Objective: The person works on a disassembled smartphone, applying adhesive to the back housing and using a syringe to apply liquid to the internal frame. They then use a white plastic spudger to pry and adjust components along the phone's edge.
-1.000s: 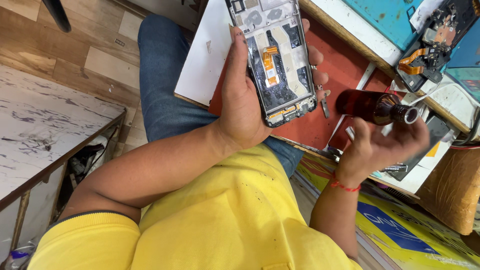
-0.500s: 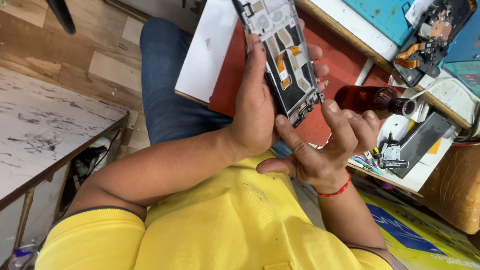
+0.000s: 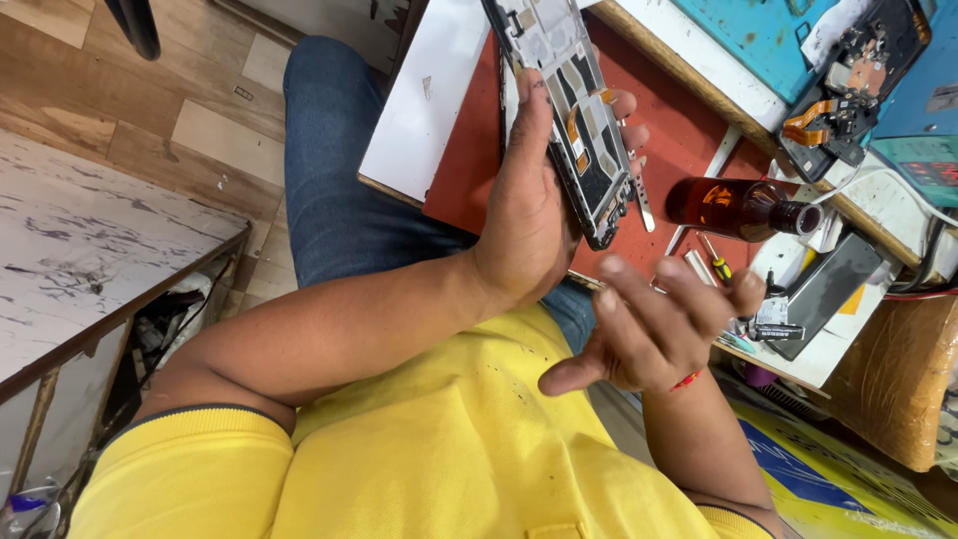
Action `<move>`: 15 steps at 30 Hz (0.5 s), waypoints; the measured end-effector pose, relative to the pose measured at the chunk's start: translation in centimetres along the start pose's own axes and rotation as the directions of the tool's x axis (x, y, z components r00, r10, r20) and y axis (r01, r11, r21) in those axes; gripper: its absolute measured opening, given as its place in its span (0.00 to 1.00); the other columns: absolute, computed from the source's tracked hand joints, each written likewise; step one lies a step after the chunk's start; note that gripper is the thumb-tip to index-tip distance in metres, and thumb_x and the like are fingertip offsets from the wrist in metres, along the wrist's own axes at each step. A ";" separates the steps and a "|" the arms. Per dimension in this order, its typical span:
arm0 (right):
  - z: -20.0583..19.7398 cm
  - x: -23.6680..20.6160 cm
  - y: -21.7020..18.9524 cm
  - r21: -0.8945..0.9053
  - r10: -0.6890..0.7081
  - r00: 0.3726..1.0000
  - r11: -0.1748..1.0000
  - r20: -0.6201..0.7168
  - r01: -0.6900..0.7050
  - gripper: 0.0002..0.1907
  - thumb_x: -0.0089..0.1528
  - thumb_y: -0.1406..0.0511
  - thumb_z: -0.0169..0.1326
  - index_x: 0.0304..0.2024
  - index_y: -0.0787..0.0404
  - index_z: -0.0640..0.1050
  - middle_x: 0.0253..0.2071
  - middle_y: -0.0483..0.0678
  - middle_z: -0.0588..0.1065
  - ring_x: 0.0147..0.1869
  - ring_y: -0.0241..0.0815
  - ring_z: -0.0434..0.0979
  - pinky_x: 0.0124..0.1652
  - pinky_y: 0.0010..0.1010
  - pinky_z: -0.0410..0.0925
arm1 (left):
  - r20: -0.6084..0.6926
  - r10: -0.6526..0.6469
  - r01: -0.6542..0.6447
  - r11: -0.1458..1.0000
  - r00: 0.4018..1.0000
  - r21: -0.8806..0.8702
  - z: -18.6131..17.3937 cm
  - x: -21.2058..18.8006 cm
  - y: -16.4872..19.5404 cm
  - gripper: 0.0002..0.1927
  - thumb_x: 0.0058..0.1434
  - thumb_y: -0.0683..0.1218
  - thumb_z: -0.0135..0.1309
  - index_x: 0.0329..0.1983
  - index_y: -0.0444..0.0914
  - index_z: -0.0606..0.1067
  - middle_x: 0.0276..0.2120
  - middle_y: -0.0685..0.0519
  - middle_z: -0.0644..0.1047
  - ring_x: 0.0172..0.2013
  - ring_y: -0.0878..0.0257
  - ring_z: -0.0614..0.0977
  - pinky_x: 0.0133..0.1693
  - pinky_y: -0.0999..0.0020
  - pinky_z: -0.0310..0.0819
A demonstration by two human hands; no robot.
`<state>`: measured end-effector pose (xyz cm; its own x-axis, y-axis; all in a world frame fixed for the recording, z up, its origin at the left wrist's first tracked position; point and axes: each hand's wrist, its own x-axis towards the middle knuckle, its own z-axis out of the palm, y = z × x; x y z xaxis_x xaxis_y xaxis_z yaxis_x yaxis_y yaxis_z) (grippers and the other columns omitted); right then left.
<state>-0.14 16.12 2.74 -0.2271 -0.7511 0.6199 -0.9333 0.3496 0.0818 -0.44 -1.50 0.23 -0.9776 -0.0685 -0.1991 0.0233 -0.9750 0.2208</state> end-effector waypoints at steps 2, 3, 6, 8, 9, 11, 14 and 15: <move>0.3 0.3 0.1 -0.013 -0.006 1.000 1.000 0.014 0.007 0.46 0.68 0.27 0.33 0.62 0.57 0.68 0.44 0.44 0.85 0.64 0.45 0.70 0.75 0.48 0.36 | 0.005 -0.009 0.009 1.000 1.000 -0.012 0.1 0.2 -0.1 0.38 0.76 0.68 0.35 0.76 0.37 0.56 0.61 0.48 0.70 0.59 0.59 0.74 0.63 0.58 0.69; 0.4 0.4 0.1 -0.015 -0.010 1.000 1.000 0.023 0.010 0.48 0.69 0.27 0.32 0.67 0.57 0.63 0.43 0.43 0.86 0.65 0.44 0.72 0.77 0.47 0.33 | 0.003 -0.012 0.012 1.000 1.000 -0.018 0.1 0.2 -0.2 0.38 0.76 0.68 0.35 0.76 0.37 0.56 0.61 0.48 0.70 0.59 0.59 0.73 0.64 0.58 0.69; 0.5 1.0 0.1 -0.028 0.004 1.000 1.000 0.010 -0.004 0.51 0.68 0.27 0.32 0.72 0.59 0.57 0.40 0.40 0.85 0.65 0.42 0.74 0.76 0.45 0.30 | -0.023 -0.028 0.027 1.000 0.999 -0.012 -0.1 0.4 -0.4 0.37 0.74 0.68 0.34 0.75 0.39 0.56 0.60 0.49 0.69 0.59 0.59 0.72 0.62 0.59 0.69; 0.4 1.4 0.1 -0.037 0.003 1.000 0.999 0.018 -0.003 0.53 0.66 0.26 0.32 0.67 0.63 0.61 0.40 0.40 0.85 0.65 0.41 0.74 0.76 0.44 0.30 | -0.020 -0.036 0.036 0.999 0.999 -0.027 -0.2 0.3 -0.5 0.36 0.74 0.68 0.34 0.74 0.40 0.57 0.60 0.49 0.69 0.59 0.60 0.72 0.62 0.60 0.68; 0.2 1.6 0.1 -0.043 0.003 1.000 0.999 0.024 -0.002 0.54 0.65 0.25 0.32 0.65 0.66 0.62 0.40 0.40 0.85 0.65 0.41 0.74 0.76 0.44 0.29 | -0.017 -0.042 0.042 0.999 0.999 -0.035 -0.3 0.3 -0.6 0.36 0.74 0.68 0.35 0.74 0.40 0.57 0.60 0.49 0.68 0.59 0.60 0.72 0.62 0.60 0.68; -0.1 1.8 -0.1 -0.048 0.035 0.995 0.998 0.090 -0.031 0.55 0.62 0.23 0.29 0.58 0.62 0.74 0.43 0.39 0.84 0.64 0.42 0.75 0.75 0.46 0.29 | -0.005 -0.034 0.034 0.999 0.999 -0.022 -0.3 0.3 -0.8 0.35 0.76 0.68 0.36 0.72 0.39 0.59 0.59 0.49 0.69 0.58 0.60 0.72 0.63 0.60 0.68; -0.1 2.1 -0.1 -0.029 0.056 0.988 0.998 0.146 -0.052 0.59 0.61 0.21 0.28 0.54 0.64 0.81 0.49 0.40 0.82 0.66 0.45 0.74 0.75 0.49 0.27 | -0.006 -0.037 0.037 0.999 0.999 -0.007 -0.4 0.0 -1.1 0.34 0.77 0.68 0.36 0.71 0.38 0.60 0.58 0.49 0.68 0.58 0.60 0.72 0.61 0.60 0.69; -0.1 2.2 -0.2 -0.022 0.059 0.986 0.998 0.157 -0.056 0.61 0.62 0.21 0.28 0.54 0.65 0.82 0.52 0.40 0.81 0.67 0.47 0.73 0.74 0.51 0.26 | -0.007 -0.043 0.043 0.999 0.999 -0.003 -0.5 -0.1 -1.2 0.34 0.77 0.68 0.36 0.71 0.38 0.60 0.57 0.50 0.68 0.57 0.60 0.72 0.60 0.60 0.69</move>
<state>-0.48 14.42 4.16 -0.3223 -0.8079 0.4934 -0.9127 0.4035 0.0644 -0.23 -0.42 -0.48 -0.9763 -0.0279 -0.2146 -0.0181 -0.9777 0.2094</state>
